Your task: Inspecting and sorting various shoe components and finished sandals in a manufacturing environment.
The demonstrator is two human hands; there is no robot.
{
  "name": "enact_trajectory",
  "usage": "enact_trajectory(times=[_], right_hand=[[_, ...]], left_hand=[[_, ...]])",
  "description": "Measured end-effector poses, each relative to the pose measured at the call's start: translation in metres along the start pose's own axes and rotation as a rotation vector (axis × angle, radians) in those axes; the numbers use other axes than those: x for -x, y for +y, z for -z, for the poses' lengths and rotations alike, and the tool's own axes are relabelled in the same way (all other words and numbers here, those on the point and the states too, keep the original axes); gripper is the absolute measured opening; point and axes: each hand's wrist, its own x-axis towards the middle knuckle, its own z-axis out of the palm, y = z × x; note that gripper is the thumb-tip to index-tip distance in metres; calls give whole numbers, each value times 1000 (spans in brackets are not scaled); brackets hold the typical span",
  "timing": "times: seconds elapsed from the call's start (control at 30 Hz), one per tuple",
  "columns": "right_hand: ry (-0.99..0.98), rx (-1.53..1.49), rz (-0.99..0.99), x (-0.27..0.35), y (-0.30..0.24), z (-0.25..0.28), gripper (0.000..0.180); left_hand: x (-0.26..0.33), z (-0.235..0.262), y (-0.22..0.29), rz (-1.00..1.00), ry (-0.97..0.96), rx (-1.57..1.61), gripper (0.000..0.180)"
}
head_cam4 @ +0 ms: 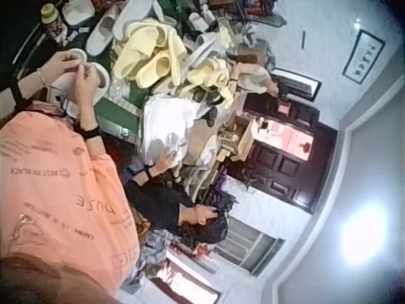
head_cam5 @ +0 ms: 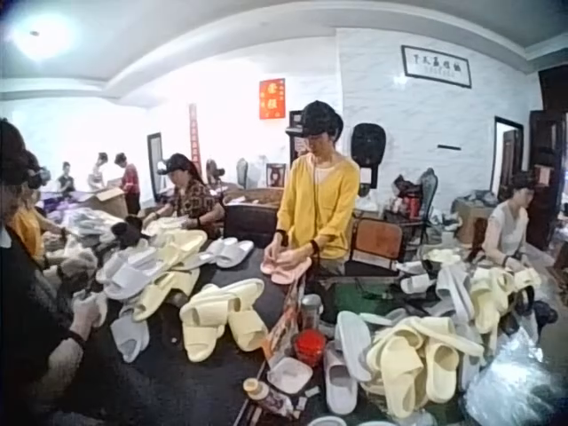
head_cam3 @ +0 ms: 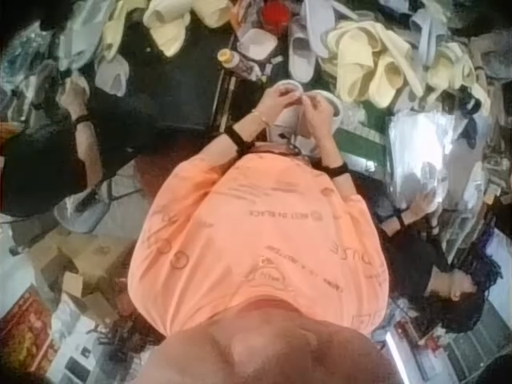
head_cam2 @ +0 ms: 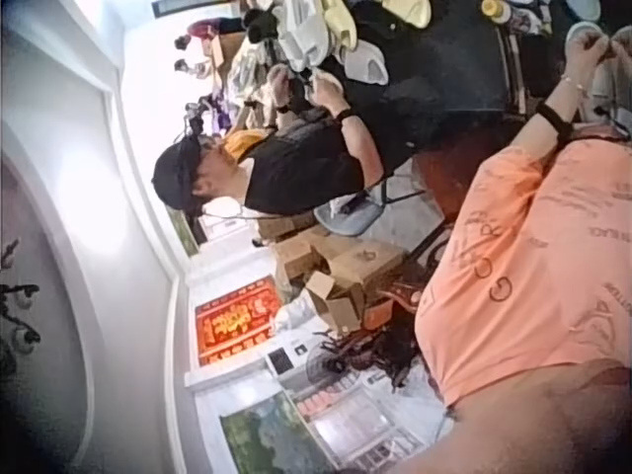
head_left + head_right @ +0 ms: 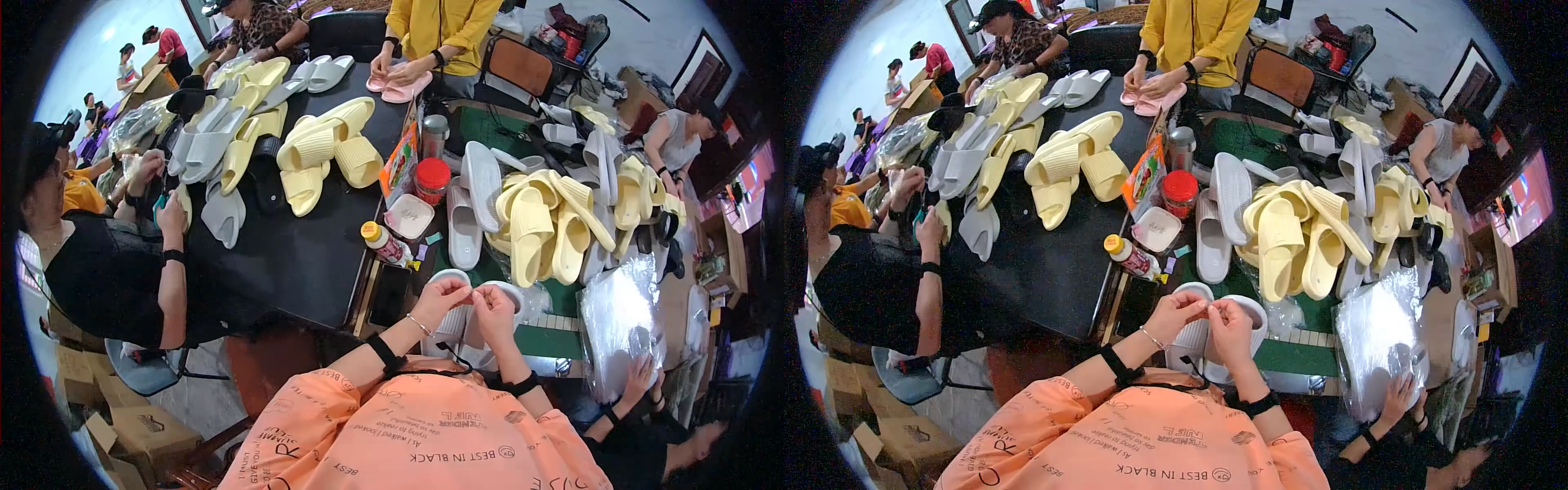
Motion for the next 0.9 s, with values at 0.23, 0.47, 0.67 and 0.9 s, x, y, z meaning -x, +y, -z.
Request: enact_trajectory(times=[0.23, 0.47, 0.67, 0.9], right_hand=[[-5, 99, 15, -5, -7, -4, 14], [-84, -126, -20, -9, -21, -3, 14], [42, 128, -10, -3, -22, 3, 14], [8, 591, 182, 45, 4, 58, 11]], left_hand=[[-5, 4, 3, 4, 56, 0, 10], [-2, -3, 15, 17, 1, -15, 9], [-8, -6, 3, -107, -93, -56, 14], [-16, -12, -1, -215, -15, -193, 9]])
